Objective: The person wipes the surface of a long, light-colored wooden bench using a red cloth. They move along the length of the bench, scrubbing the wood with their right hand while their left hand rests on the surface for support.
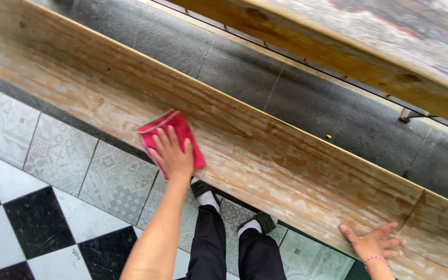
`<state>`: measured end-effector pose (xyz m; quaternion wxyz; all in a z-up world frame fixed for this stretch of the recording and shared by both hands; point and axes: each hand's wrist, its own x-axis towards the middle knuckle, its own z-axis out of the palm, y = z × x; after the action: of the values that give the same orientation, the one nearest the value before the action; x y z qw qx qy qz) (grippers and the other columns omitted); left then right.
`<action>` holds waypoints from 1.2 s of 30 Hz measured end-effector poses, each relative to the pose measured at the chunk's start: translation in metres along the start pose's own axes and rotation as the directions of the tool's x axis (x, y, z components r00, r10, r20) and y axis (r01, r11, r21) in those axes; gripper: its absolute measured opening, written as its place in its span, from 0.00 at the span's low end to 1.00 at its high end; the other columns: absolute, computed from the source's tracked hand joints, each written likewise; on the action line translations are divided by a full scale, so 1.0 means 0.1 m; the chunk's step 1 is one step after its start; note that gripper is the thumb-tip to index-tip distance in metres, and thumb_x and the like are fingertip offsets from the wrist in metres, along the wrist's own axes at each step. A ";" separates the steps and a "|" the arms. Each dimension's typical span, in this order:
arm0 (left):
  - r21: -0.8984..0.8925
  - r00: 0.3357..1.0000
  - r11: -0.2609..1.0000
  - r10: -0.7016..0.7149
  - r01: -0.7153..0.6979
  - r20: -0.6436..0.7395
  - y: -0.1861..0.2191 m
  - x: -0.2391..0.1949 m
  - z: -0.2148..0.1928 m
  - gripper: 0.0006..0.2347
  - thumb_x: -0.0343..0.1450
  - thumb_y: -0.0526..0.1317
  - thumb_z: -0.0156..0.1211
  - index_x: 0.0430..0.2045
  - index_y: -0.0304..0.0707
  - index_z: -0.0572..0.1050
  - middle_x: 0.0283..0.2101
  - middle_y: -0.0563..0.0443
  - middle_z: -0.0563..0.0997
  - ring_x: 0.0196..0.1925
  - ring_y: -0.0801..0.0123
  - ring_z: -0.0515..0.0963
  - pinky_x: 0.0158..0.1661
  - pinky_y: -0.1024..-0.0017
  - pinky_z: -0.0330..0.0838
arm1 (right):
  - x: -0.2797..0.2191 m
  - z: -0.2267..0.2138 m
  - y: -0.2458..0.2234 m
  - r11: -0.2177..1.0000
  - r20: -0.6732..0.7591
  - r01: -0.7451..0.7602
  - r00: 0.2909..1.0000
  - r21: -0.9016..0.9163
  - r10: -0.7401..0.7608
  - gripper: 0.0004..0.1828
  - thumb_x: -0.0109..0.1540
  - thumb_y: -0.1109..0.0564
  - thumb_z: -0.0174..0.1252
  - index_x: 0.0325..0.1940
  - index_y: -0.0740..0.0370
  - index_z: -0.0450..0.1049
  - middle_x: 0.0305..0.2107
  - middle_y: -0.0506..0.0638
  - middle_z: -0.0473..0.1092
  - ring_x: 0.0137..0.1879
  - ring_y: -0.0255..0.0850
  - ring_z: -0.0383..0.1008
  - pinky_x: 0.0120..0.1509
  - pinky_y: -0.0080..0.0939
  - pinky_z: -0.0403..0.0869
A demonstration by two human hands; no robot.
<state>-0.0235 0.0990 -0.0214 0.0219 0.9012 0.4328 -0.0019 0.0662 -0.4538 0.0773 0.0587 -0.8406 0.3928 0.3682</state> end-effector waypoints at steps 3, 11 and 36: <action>-0.013 0.994 0.994 0.105 -0.105 0.006 0.30 -0.49 0.01 0.32 0.75 0.57 0.42 0.76 0.54 0.46 0.79 0.44 0.48 0.80 0.43 0.48 0.71 0.33 0.36 | -0.14 -0.03 -0.07 1.000 -0.005 -0.001 1.000 0.000 0.001 0.80 0.41 0.27 0.62 0.80 0.38 0.12 0.74 0.57 0.11 0.81 0.61 0.13 0.81 0.77 0.37; -0.352 0.622 0.636 0.765 -0.687 0.169 0.76 -1.34 -0.39 0.31 0.75 0.59 0.34 0.75 0.56 0.44 0.80 0.51 0.36 0.80 0.59 0.36 0.71 0.45 0.34 | -0.27 0.23 -0.20 0.989 -0.059 0.149 0.987 -0.010 -0.149 0.68 0.51 0.29 0.55 0.81 0.52 0.22 0.75 0.68 0.21 0.81 0.68 0.25 0.83 0.68 0.37; -0.547 0.242 0.665 0.720 -0.508 0.650 1.04 -0.36 -1.12 0.29 0.75 0.56 0.25 0.74 0.55 0.45 0.79 0.52 0.40 0.80 0.55 0.35 0.71 0.45 0.24 | -1.15 0.79 -1.25 0.988 0.155 -0.149 0.977 0.030 0.143 0.91 0.34 0.22 0.65 0.75 0.40 0.03 0.68 0.54 -0.01 0.78 0.60 0.02 0.79 0.74 0.25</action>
<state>0.0332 0.0111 0.0950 0.3237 0.8699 -0.0274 -0.3711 0.0609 -0.2670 0.0729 0.0786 -0.7775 0.4554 0.4265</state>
